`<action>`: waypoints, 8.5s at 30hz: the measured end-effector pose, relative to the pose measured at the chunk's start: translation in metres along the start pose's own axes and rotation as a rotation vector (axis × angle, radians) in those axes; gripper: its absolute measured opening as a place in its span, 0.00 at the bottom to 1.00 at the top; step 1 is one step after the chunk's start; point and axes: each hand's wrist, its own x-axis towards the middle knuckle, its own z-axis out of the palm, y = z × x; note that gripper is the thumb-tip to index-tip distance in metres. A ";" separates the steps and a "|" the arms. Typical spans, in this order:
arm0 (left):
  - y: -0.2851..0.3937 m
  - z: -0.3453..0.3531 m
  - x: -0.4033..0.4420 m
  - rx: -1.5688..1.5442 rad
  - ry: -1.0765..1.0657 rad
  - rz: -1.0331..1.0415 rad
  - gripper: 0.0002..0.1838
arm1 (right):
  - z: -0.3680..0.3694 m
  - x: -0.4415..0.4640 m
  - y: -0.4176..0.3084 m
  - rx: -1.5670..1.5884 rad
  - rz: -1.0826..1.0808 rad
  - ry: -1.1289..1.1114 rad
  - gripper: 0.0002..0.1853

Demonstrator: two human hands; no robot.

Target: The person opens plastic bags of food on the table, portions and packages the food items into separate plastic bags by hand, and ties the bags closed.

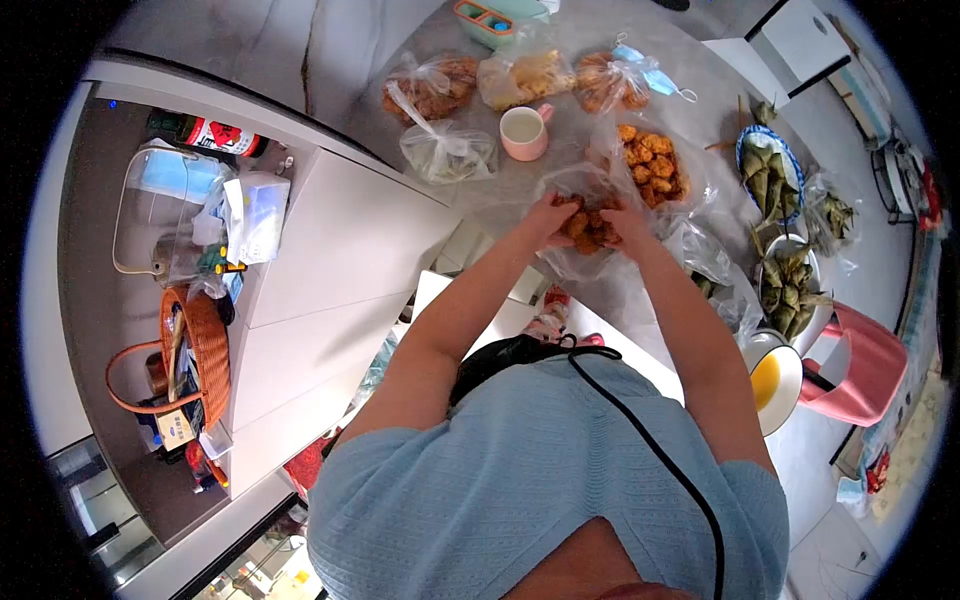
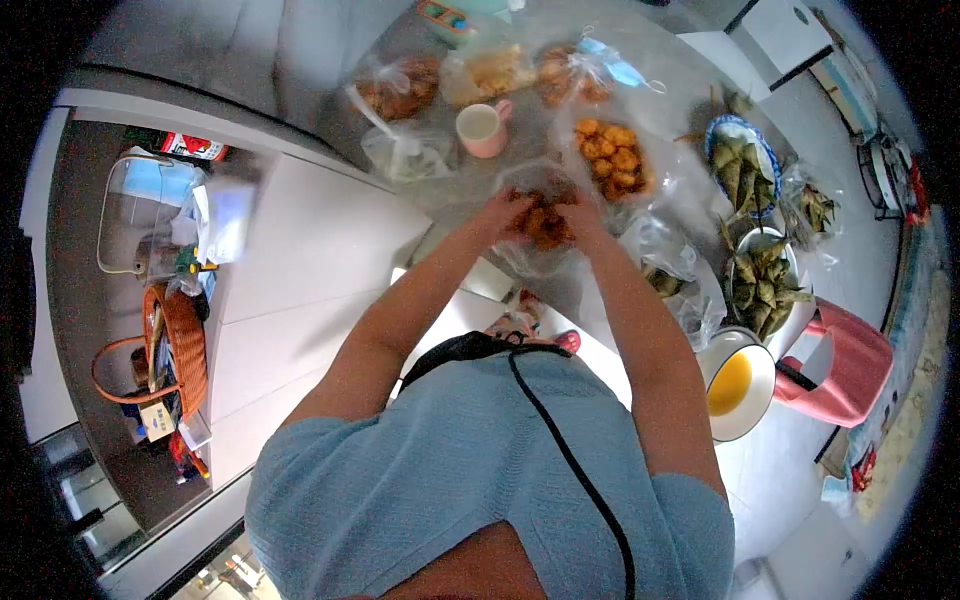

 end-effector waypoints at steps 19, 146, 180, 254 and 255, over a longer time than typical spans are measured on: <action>0.003 -0.072 -0.047 1.097 0.337 0.482 0.12 | -0.023 -0.011 0.015 -0.573 -0.189 0.213 0.34; 0.133 0.122 -0.046 1.350 -0.309 1.431 0.16 | -0.021 -0.133 -0.046 -1.101 -0.539 -0.110 0.15; 0.090 0.135 0.091 1.869 0.109 0.951 0.09 | -0.100 -0.112 -0.026 -1.142 -0.591 0.795 0.25; 0.167 0.058 -0.074 -0.139 -0.762 0.133 0.19 | 0.000 -0.151 -0.055 -1.001 -0.802 0.506 0.25; 0.167 0.048 -0.083 -0.111 -0.799 0.188 0.19 | 0.008 -0.154 -0.052 -1.065 -0.659 0.445 0.24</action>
